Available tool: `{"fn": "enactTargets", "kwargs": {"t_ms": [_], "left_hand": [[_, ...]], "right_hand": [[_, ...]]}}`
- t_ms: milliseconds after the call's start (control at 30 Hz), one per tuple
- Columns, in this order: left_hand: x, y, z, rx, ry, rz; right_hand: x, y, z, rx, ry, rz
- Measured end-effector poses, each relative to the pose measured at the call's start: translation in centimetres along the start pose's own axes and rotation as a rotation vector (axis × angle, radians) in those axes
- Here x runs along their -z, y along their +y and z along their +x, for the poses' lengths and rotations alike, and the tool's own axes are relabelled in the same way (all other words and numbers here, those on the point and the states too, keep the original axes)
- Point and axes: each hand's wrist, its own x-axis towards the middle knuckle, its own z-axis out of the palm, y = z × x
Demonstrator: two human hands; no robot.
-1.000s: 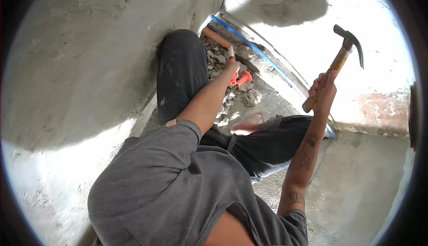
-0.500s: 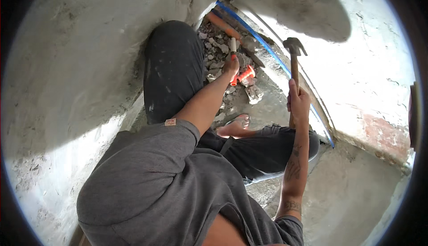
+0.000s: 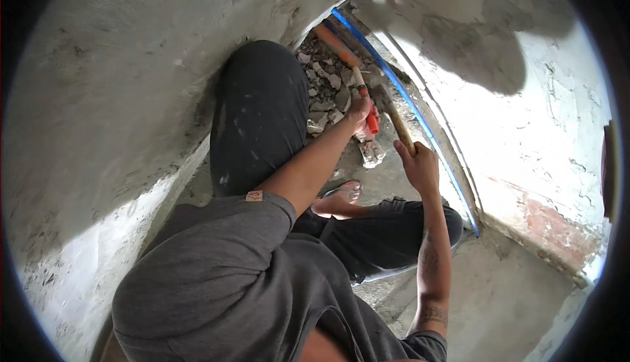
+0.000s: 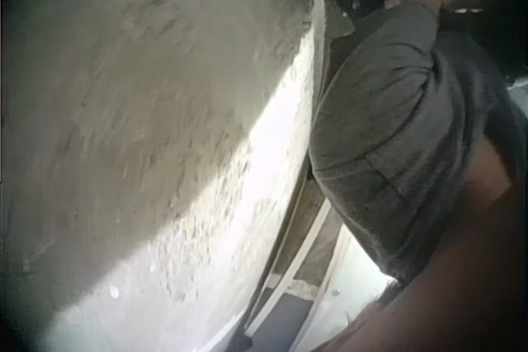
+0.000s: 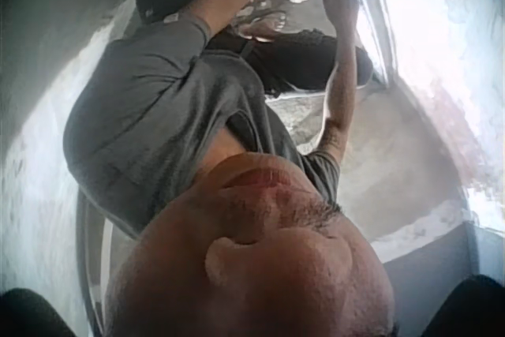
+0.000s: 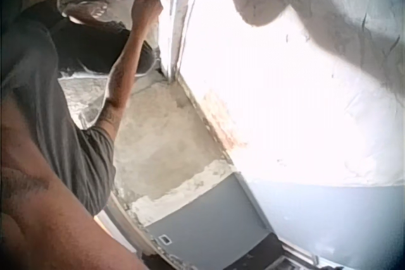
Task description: The person uses a hammer and a chisel to break and remove concrete fragments from a channel around a pipe. The person holds the chisel with one hand and strikes it with the hammer, then clears away the debris by hand.
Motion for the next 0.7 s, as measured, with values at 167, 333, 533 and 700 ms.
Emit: {"fn": "enactTargets", "kwargs": {"t_ms": [167,333,533,700], "left_hand": [[2.0,-1.0,4.6,-0.017,-0.051,0.002],[0.2,-4.9,4.6,-0.127,-0.065,0.031],[-0.7,-5.9,3.1,-0.216,-0.093,-0.029],[-1.9,-5.6,3.1,-0.219,-0.097,0.005]], "right_hand": [[-0.2,-2.4,2.9,0.165,-0.056,-0.135],[-1.9,-3.5,6.3,0.207,-0.155,-0.283],[-5.0,-6.0,10.0,0.325,-0.158,-0.293],[-6.5,-4.8,13.9,0.329,-0.223,-0.401]]}}
